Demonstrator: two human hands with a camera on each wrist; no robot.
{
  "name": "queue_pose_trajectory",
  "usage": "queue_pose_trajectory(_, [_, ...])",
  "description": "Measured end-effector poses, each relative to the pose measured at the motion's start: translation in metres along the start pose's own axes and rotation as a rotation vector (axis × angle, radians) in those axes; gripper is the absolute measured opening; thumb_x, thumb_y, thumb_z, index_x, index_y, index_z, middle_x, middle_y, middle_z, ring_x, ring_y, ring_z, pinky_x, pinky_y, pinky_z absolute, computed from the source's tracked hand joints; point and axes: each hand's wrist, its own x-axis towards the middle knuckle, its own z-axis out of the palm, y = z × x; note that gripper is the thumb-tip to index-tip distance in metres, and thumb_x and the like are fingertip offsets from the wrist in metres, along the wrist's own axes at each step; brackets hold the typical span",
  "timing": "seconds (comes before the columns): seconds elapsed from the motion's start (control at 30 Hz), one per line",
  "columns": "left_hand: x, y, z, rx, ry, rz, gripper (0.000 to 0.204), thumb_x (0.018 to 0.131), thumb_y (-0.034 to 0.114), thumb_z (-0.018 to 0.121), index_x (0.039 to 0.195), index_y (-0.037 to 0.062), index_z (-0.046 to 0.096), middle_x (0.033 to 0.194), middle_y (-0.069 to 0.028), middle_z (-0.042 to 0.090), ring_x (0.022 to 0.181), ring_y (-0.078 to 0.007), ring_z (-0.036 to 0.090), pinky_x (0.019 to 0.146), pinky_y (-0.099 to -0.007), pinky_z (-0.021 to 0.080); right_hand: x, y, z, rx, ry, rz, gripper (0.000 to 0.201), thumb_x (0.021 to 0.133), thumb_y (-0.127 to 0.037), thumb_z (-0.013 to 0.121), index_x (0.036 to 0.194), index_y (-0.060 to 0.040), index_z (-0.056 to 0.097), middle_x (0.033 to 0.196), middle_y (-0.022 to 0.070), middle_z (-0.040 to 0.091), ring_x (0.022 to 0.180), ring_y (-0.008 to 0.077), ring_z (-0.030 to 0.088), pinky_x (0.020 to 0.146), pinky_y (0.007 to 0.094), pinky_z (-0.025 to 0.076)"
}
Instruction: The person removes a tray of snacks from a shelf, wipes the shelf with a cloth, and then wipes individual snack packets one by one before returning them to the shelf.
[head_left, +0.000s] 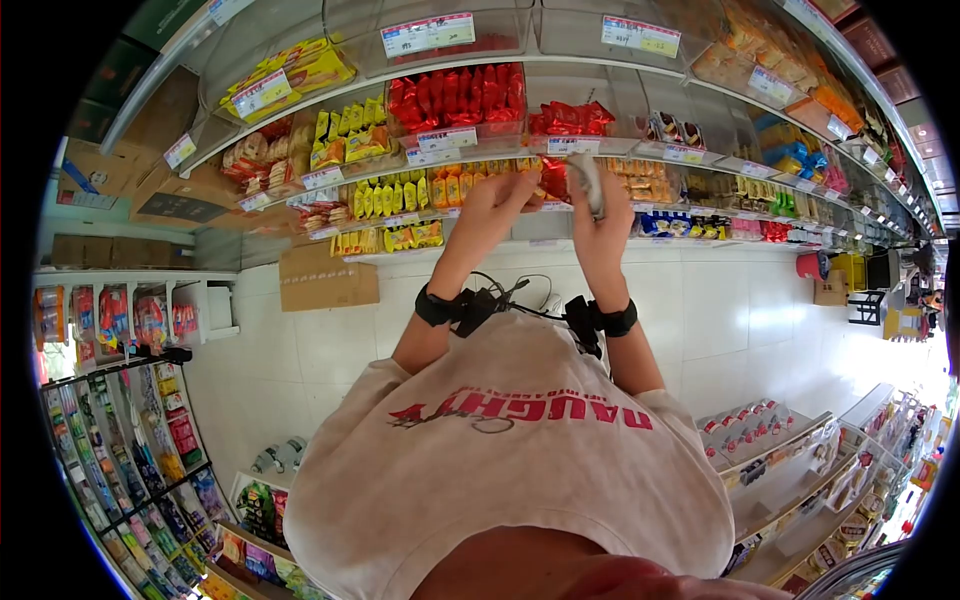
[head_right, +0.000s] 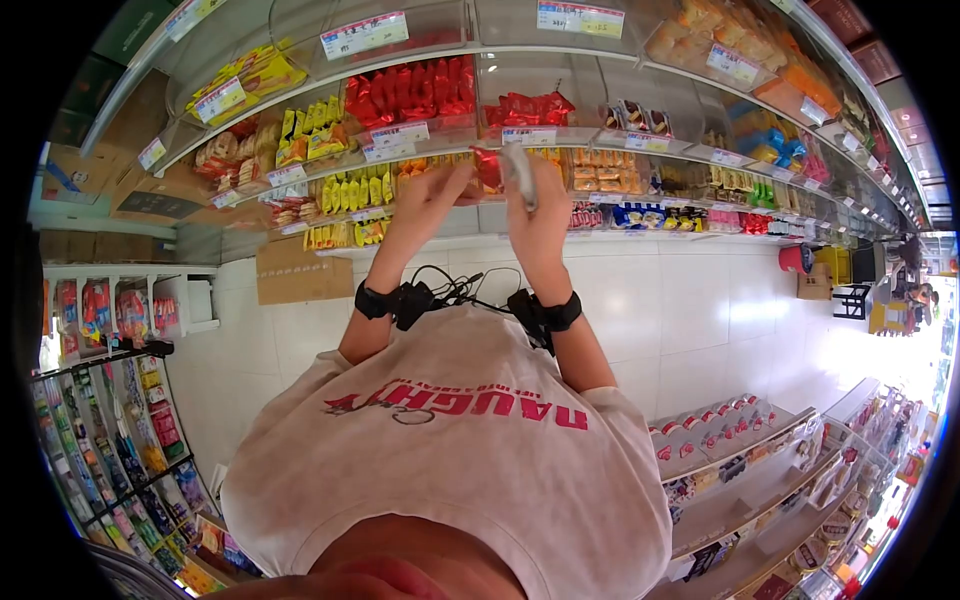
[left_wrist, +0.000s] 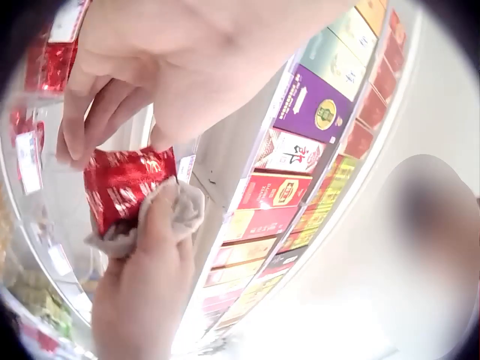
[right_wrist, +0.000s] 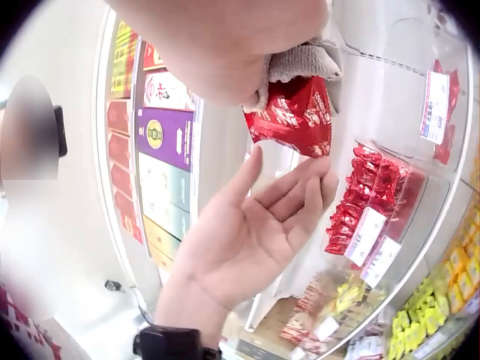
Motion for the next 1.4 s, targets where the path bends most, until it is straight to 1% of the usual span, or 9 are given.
queue_pose_trajectory(0.03, [0.001,-0.007,0.000,-0.207,-0.056,-0.018,0.050,0.102,0.043,0.055,0.108,-0.0057,0.067,0.095,-0.0097,0.069,0.087,-0.0135,0.066,0.077,-0.0255,0.053,-0.002,0.000,0.001,-0.013,-0.085,-0.023,0.037,0.084,-0.003,0.068,0.121,-0.0013,0.064,0.110,0.0176,0.067,0.098,0.0378,0.065,0.084,0.0410,0.052])
queue_pose_trajectory(0.17, [0.003,-0.010,-0.003,-0.223,0.067,-0.135,0.062,0.105,0.055,0.040,0.111,-0.0026,0.064,0.099,-0.0068,0.065,0.092,-0.0117,0.061,0.080,-0.0253,0.048,-0.009,-0.017,0.012,-0.002,-0.383,-0.173,0.050,0.088,-0.004,0.065,0.137,-0.0030,0.055,0.143,0.0162,0.052,0.133,0.0386,0.047,0.110,0.0431,0.040])
queue_pose_trajectory(0.37, [-0.007,-0.003,-0.003,-0.119,0.197,-0.033,0.059,0.105,0.054,0.041,0.114,-0.0007,0.063,0.098,-0.0038,0.061,0.089,-0.0104,0.055,0.080,-0.0247,0.044,-0.012,-0.025,0.026,0.292,-0.428,-0.009,0.046,0.100,-0.016,0.054,0.143,-0.0003,0.048,0.153,0.0163,0.044,0.146,0.0333,0.034,0.117,0.0409,0.030])
queue_pose_trajectory(0.47, [-0.015,0.002,-0.004,-0.176,0.207,-0.029,0.052,0.107,0.047,0.042,0.114,-0.0005,0.062,0.095,-0.0053,0.059,0.083,-0.0116,0.053,0.078,-0.0265,0.044,-0.014,-0.030,0.036,0.410,-0.334,0.066,0.043,0.104,-0.018,0.048,0.142,0.0010,0.049,0.147,0.0151,0.049,0.137,0.0273,0.046,0.110,0.0349,0.038])
queue_pose_trajectory(0.63, [-0.026,0.000,-0.002,0.002,0.186,0.278,0.044,0.108,0.036,0.042,0.123,-0.0006,0.062,0.104,-0.0099,0.057,0.094,-0.0190,0.054,0.087,-0.0306,0.044,-0.011,-0.010,0.047,0.632,-0.296,0.627,0.037,0.105,-0.024,0.051,0.132,0.0013,0.056,0.114,0.0042,0.061,0.100,0.0108,0.055,0.086,0.0252,0.046])
queue_pose_trajectory(0.73, [-0.019,-0.005,-0.030,0.626,0.359,0.651,0.040,0.107,0.028,0.044,0.129,-0.0006,0.061,0.113,-0.0136,0.053,0.106,-0.0257,0.050,0.096,-0.0346,0.041,-0.017,-0.011,0.051,0.732,-0.422,0.648,0.031,0.101,-0.024,0.059,0.121,0.0009,0.060,0.098,-0.0011,0.063,0.087,0.0063,0.054,0.076,0.0236,0.046])
queue_pose_trajectory(0.83, [-0.025,0.003,-0.057,0.470,0.257,0.497,0.036,0.107,0.023,0.044,0.129,0.0019,0.063,0.113,-0.0133,0.049,0.108,-0.0272,0.047,0.098,-0.0352,0.038,-0.019,-0.017,0.060,0.603,-0.536,0.428,0.029,0.099,-0.022,0.063,0.117,0.0002,0.061,0.097,-0.0011,0.063,0.086,0.0056,0.053,0.074,0.0232,0.046])
queue_pose_trajectory(1.13, [-0.044,0.002,-0.111,0.105,0.440,0.253,0.036,0.108,0.026,0.046,0.130,0.0025,0.063,0.074,0.0074,0.041,0.067,-0.0024,0.036,0.058,-0.0210,0.030,-0.019,-0.049,0.108,0.912,-0.149,0.807,0.031,0.101,-0.026,0.060,0.118,-0.0002,0.061,0.101,-0.0005,0.065,0.087,0.0049,0.055,0.071,0.0229,0.047])
queue_pose_trajectory(1.4, [-0.054,-0.004,-0.140,0.168,0.415,0.225,0.036,0.106,0.022,0.050,0.135,0.0016,0.059,0.073,0.0039,0.048,0.063,-0.0035,0.041,0.054,-0.0218,0.036,-0.029,-0.081,0.126,0.615,-0.518,0.583,0.026,0.097,-0.023,0.066,0.112,-0.0017,0.063,0.090,-0.0028,0.064,0.075,0.0035,0.057,0.063,0.0211,0.047])
